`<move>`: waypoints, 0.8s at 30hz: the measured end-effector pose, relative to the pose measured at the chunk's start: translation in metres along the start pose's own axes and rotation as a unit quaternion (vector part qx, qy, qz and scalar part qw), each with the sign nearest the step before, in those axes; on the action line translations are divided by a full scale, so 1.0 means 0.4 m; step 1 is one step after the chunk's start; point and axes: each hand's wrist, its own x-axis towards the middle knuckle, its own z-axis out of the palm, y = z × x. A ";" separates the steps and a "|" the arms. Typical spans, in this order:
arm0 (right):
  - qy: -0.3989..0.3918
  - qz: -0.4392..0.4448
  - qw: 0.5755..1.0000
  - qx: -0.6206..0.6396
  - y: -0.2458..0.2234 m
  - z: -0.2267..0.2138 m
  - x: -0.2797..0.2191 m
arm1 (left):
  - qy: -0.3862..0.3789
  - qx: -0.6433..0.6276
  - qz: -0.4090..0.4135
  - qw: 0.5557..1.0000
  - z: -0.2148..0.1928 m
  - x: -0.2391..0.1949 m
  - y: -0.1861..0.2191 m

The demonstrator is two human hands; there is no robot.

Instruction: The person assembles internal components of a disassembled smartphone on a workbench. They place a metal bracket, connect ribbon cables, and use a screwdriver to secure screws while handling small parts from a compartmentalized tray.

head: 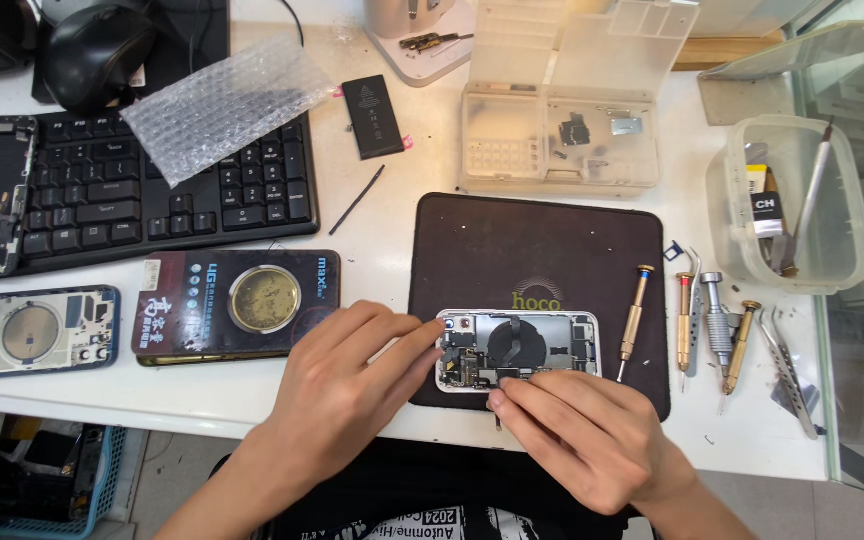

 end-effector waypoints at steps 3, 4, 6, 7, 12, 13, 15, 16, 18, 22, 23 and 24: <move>-0.043 -0.057 0.997 0.006 0.034 -0.008 0.029 | -0.010 0.012 0.030 0.999 -0.001 0.007 -0.023; -0.051 -0.071 0.996 0.001 0.049 -0.005 0.037 | -0.013 0.008 0.036 0.999 0.001 0.008 -0.027; -0.071 -0.097 0.993 -0.011 0.077 -0.003 0.045 | -0.031 0.004 0.036 0.999 0.008 0.009 -0.031; -0.074 -0.097 0.992 -0.016 0.086 0.001 0.048 | -0.039 0.002 0.037 0.999 0.011 0.011 -0.034; -0.077 -0.093 0.993 -0.020 0.096 0.030 0.049 | -0.038 0.006 0.064 0.997 0.026 0.013 -0.046; -0.077 -0.092 0.993 -0.019 0.096 0.034 0.047 | -0.046 0.002 0.069 0.997 0.027 0.011 -0.049; -0.078 -0.088 0.993 -0.021 0.097 0.039 0.041 | -0.067 0.004 0.076 0.995 0.029 0.009 -0.053; -0.077 -0.085 0.993 -0.019 0.098 0.041 0.039 | -0.077 0.004 0.082 0.994 0.030 0.009 -0.054; -0.076 -0.077 0.994 -0.019 0.101 0.043 0.035 | -0.084 0.031 0.094 0.992 0.033 0.013 -0.052; -0.078 -0.071 0.994 -0.017 0.104 0.046 0.030 | -0.099 0.073 0.113 0.986 0.033 0.011 -0.055; -0.078 -0.070 0.994 -0.017 0.105 0.047 0.029 | -0.098 0.065 0.110 0.987 0.034 0.010 -0.055; -0.079 -0.068 0.994 -0.016 0.105 0.049 0.027 | -0.096 0.057 0.108 0.988 0.036 0.010 -0.056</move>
